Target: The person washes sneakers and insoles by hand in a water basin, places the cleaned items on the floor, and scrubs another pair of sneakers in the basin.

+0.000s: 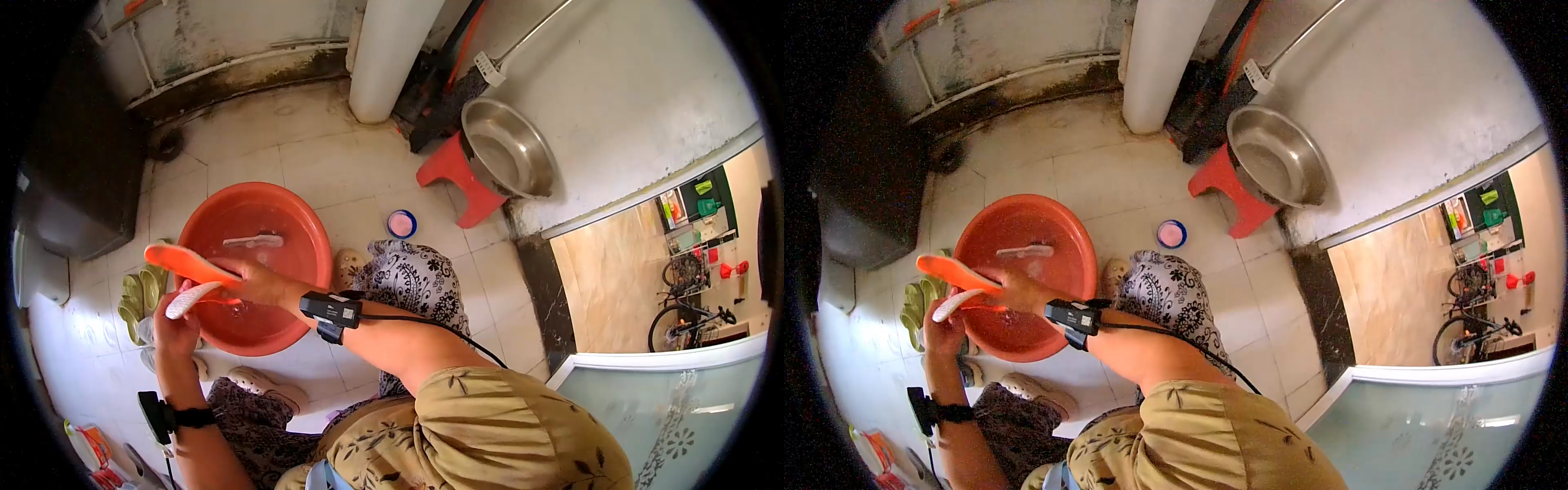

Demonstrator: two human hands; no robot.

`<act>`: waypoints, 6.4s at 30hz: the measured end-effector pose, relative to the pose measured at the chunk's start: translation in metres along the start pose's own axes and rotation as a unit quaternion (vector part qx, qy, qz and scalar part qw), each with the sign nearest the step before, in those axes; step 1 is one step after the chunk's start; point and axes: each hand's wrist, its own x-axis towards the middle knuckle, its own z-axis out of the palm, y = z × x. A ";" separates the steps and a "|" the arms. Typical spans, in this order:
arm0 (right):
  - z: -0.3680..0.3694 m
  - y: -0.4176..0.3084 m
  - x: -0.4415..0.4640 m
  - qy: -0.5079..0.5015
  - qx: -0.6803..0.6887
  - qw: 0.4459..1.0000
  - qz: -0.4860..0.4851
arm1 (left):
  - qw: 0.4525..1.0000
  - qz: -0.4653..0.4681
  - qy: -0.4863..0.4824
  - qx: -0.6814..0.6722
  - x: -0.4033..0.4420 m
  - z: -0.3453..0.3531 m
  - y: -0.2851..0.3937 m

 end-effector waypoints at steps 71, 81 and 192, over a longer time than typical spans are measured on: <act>0.021 0.037 0.002 0.040 0.049 0.993 0.098 | 0.943 0.236 0.234 0.025 0.019 0.017 0.002; 0.028 0.019 0.005 -0.001 0.056 0.992 0.110 | 0.972 0.209 0.058 0.092 0.008 0.035 -0.035; 0.023 -0.059 0.027 -0.084 -0.023 0.987 0.134 | 0.977 0.186 0.047 -0.094 0.002 0.071 -0.014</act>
